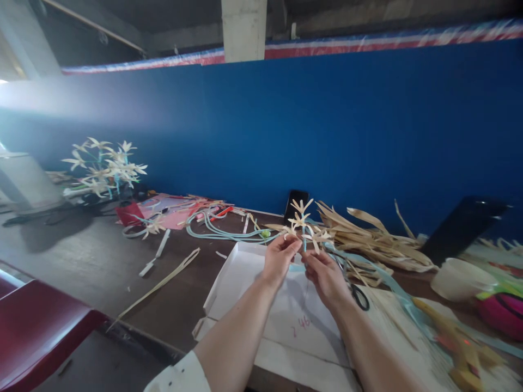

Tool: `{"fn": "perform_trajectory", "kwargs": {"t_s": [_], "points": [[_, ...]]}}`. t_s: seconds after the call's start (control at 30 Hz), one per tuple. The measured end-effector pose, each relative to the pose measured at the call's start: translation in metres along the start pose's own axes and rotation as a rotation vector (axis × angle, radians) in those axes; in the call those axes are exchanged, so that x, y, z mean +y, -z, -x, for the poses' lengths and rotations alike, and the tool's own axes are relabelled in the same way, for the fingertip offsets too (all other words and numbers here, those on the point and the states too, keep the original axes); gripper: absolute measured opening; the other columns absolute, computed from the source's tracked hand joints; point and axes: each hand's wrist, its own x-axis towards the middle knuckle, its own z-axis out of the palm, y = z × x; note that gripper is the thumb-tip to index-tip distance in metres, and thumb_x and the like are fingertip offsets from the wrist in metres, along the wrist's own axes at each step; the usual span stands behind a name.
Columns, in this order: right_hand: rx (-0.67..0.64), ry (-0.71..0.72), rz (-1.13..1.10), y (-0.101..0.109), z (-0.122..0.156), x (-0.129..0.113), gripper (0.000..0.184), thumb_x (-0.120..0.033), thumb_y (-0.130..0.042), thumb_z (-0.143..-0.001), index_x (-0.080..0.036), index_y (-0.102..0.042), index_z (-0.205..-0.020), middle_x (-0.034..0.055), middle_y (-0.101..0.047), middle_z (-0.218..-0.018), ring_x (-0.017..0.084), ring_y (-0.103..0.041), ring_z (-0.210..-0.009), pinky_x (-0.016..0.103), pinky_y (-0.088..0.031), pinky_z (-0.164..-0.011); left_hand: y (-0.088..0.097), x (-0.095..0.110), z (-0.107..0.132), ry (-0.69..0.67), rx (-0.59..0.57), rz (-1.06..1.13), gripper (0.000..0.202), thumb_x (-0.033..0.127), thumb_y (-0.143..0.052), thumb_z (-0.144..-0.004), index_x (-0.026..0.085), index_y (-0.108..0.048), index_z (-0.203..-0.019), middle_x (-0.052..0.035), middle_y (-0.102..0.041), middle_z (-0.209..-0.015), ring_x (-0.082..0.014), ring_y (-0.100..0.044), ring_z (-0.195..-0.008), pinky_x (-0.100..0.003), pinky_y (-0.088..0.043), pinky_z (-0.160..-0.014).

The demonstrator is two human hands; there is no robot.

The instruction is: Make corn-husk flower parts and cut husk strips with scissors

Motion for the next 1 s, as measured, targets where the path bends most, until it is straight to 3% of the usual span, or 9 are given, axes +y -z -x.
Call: {"fn": "perform_trajectory", "kwargs": {"t_s": [0.33,0.53,1.0], "points": [[-0.076,0.016,-0.014,-0.0028,0.0028,-0.0017,0.025,-0.040,-0.075,-0.068,-0.020,-0.068,-0.079,-0.0020,-0.053,-0.064,0.006,-0.036,-0.047,0.020,-0.027,-0.040,-0.0010,0.0005,-0.0015,0.033,0.030,0.025,0.027,0.040,-0.070,-0.066,0.014,-0.062,-0.072,0.0018,-0.056,-0.060,-0.0054,-0.041,-0.048,-0.020,-0.032,-0.048],[-0.019,0.063,-0.028,-0.0021,0.0015,-0.0011,0.023,-0.039,-0.078,-0.064,-0.020,-0.067,-0.071,-0.0022,-0.054,-0.060,0.005,-0.036,-0.045,0.021,-0.027,-0.040,-0.0045,0.0050,0.0023,0.042,0.025,0.052,0.028,0.040,-0.072,-0.063,0.015,-0.061,-0.068,0.0023,-0.054,-0.058,-0.0056,-0.041,-0.048,-0.020,-0.031,-0.048],[-0.023,0.096,-0.044,-0.0020,0.0016,-0.0005,0.021,-0.037,-0.073,-0.071,-0.019,-0.062,-0.068,-0.0035,-0.053,-0.056,0.004,-0.032,-0.041,0.022,-0.023,-0.040,-0.0039,0.0045,0.0049,-0.032,0.041,-0.018,0.025,0.037,-0.072,-0.065,0.015,-0.060,-0.066,0.0044,-0.049,-0.055,-0.0062,-0.041,-0.051,-0.020,-0.032,-0.050]]}}
